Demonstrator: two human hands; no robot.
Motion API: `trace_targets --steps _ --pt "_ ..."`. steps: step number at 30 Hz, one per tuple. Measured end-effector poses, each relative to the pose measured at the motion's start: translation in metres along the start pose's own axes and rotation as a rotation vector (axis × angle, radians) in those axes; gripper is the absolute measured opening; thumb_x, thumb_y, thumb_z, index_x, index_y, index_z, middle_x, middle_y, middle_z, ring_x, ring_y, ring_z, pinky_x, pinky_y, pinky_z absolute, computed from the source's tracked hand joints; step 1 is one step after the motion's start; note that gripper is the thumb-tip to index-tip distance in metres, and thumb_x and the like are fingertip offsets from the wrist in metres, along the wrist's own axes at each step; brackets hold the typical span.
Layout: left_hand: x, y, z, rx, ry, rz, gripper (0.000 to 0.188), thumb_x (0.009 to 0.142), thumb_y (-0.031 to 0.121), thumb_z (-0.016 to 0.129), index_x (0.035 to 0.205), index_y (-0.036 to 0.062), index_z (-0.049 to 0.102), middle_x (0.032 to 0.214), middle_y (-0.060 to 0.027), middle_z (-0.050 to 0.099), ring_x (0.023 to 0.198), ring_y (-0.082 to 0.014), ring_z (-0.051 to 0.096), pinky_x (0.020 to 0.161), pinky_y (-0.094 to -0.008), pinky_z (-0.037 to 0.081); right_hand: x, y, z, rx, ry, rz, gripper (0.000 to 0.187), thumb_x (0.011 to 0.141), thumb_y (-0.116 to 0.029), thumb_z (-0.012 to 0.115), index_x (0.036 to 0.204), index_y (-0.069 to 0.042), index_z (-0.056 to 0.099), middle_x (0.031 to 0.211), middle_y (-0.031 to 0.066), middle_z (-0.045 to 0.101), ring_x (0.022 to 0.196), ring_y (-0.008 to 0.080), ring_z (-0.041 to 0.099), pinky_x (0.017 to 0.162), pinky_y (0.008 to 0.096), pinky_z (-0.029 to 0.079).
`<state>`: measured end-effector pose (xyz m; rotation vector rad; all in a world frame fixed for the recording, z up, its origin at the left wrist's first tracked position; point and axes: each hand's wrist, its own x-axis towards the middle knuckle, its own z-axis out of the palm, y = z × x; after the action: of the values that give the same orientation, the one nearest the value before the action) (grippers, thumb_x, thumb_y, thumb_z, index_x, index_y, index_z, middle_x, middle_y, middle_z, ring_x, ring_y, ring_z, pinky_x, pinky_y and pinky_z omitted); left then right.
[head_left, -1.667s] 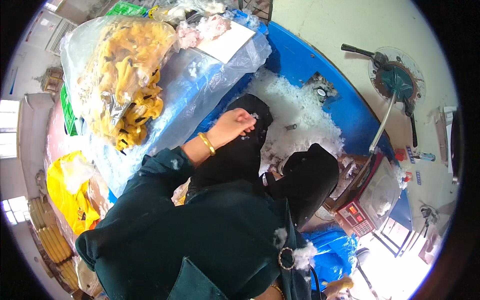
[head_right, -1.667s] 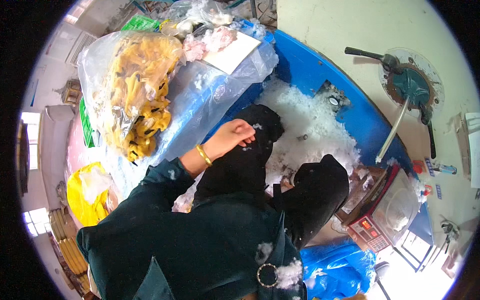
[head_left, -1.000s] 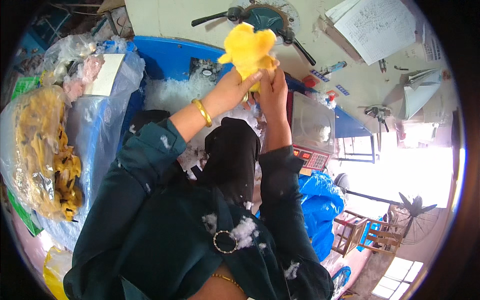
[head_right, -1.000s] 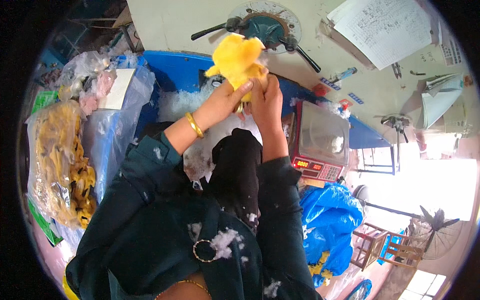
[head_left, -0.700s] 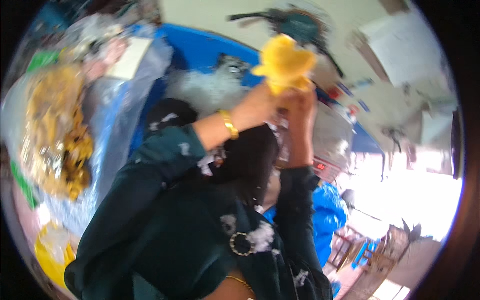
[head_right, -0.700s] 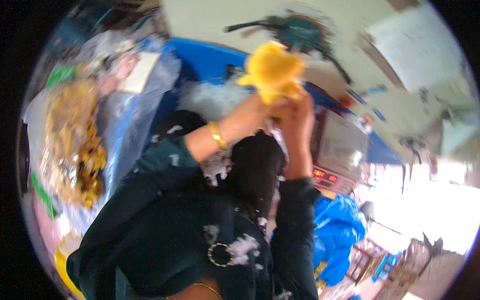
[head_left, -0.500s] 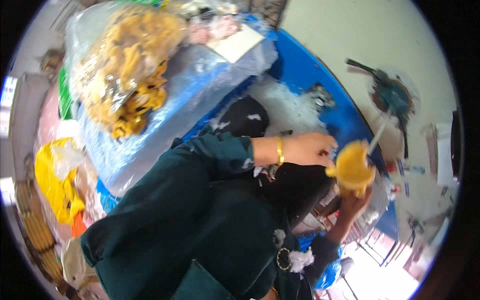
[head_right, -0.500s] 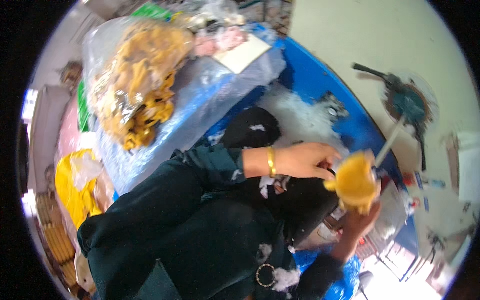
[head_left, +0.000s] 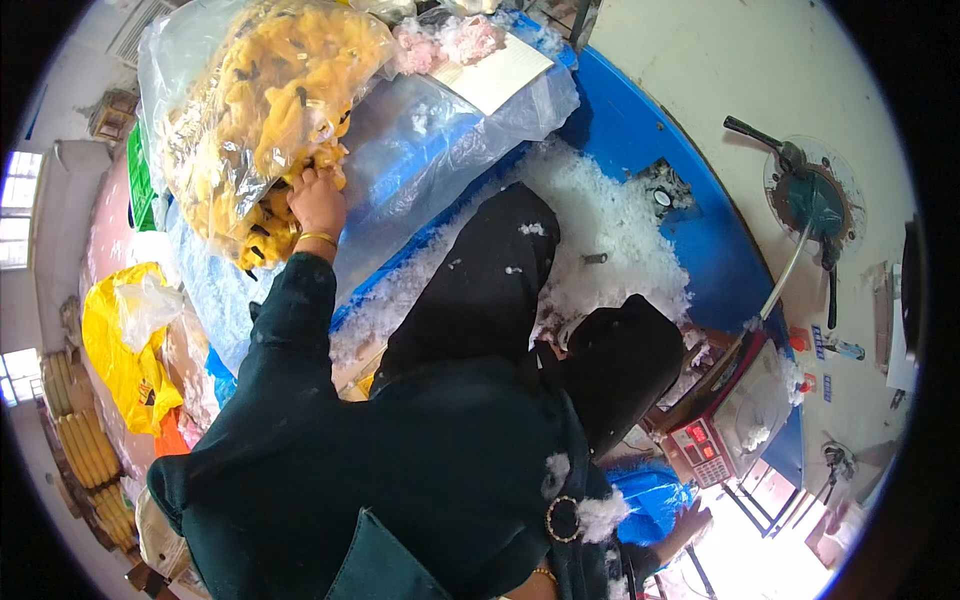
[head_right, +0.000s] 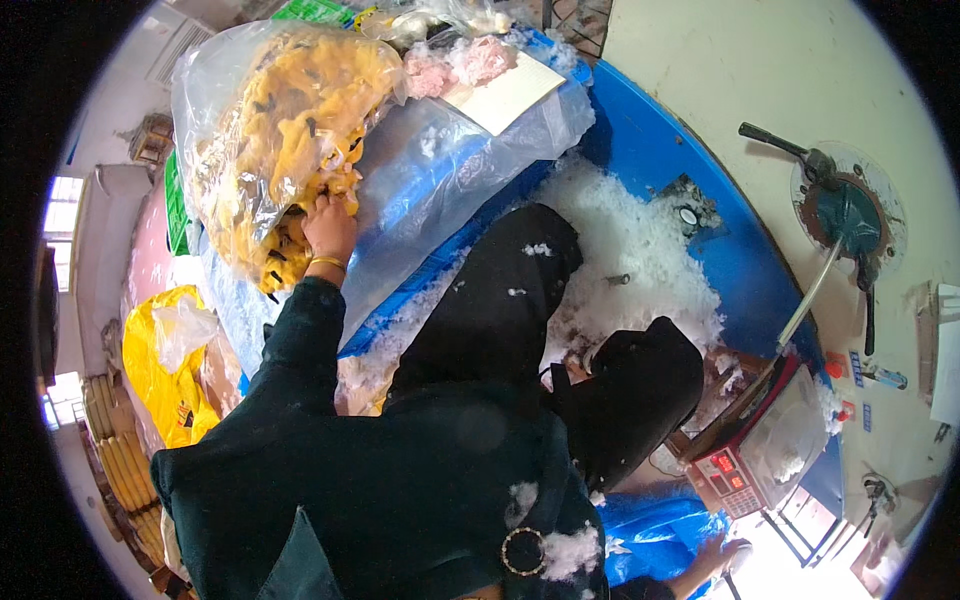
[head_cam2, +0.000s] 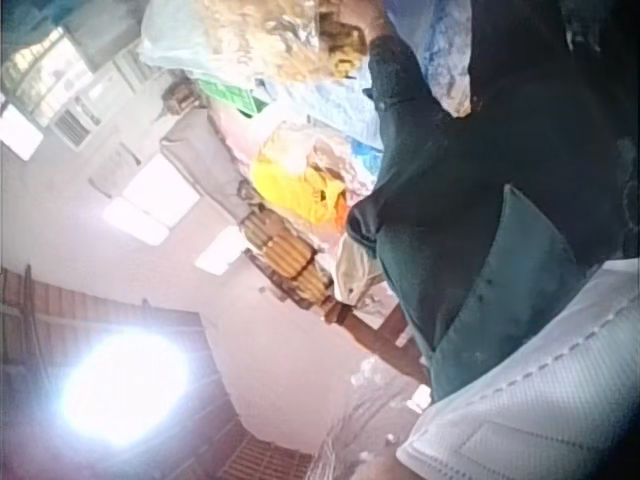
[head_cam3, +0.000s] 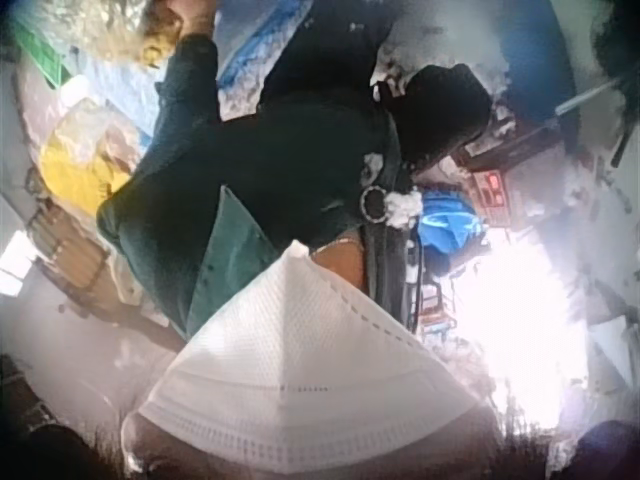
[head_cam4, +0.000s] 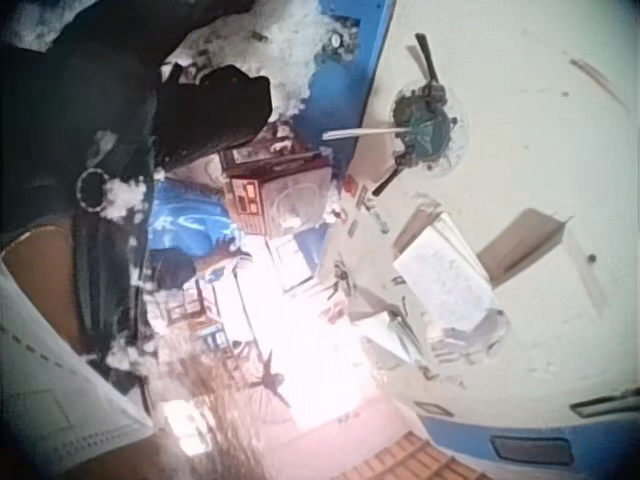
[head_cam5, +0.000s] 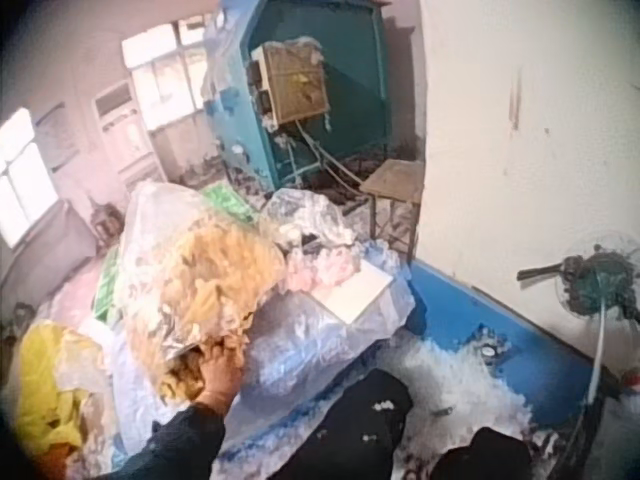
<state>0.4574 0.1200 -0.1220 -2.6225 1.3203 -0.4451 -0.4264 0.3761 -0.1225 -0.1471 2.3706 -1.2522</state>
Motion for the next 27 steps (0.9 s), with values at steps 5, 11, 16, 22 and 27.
trace_targets --steps 5,11,16,22,27 --pt "0.027 0.002 0.006 -0.26 0.188 0.16 0.024 0.078 0.026 0.061 0.092 0.0055 0.063 0.1 -0.0093 0.062 0.095 -0.0286 0.06 0.08 -0.0391 0.048 -0.1 -0.096 0.153 -0.41 -0.401 -0.465 0.044 0.091 -0.022 0.06 0.129 -0.002 0.05 0.121 0.0153 0.054 0.094 0.0239 0.064 0.071 0.03 0.054" --pt "0.051 0.005 0.017 -1.343 -0.195 -0.015 0.019 0.09 0.018 0.058 0.095 -0.0001 0.063 0.084 -0.0065 0.067 0.073 -0.0168 0.061 0.066 -0.0276 0.046 -0.167 -0.147 0.234 -0.356 -0.621 -0.57 0.039 0.089 -0.015 0.062 0.125 -0.002 0.053 0.117 0.0134 0.058 0.089 0.02 0.066 0.066 0.0275 0.054" --pt "0.034 0.093 -0.049 -2.247 -0.505 -0.224 0.023 0.097 0.015 0.049 0.113 0.0037 0.06 0.105 -0.0053 0.066 0.093 -0.0176 0.064 0.079 -0.0291 0.052 -0.24 -0.172 0.299 -0.276 -0.954 -0.562 0.027 0.089 -0.016 0.063 0.113 -0.005 0.063 0.105 0.0076 0.065 0.086 0.0159 0.064 0.068 0.0264 0.052" --pt "-0.042 0.215 -0.126 -2.53 -1.345 0.13 0.029 0.1 0.022 0.042 0.119 0.0036 0.055 0.111 -0.0103 0.064 0.102 -0.0233 0.062 0.09 -0.0383 0.052 -0.319 -0.19 0.36 -0.066 -1.252 -1.032 0.062 0.072 -0.02 0.08 0.126 -0.004 0.054 0.124 0.013 0.052 0.107 0.0233 0.058 0.082 0.0324 0.05" --pt "-0.092 0.26 -0.133 -2.461 -1.774 -0.091 0.031 0.098 0.021 0.047 0.123 0.0037 0.051 0.111 -0.011 0.062 0.099 -0.0229 0.063 0.088 -0.0358 0.053 -0.325 -0.192 0.35 0.076 -0.977 -1.235 0.037 0.068 -0.018 0.078 0.095 0.0 0.061 0.108 0.0167 0.057 0.097 0.0323 0.059 0.082 0.0353 0.049"
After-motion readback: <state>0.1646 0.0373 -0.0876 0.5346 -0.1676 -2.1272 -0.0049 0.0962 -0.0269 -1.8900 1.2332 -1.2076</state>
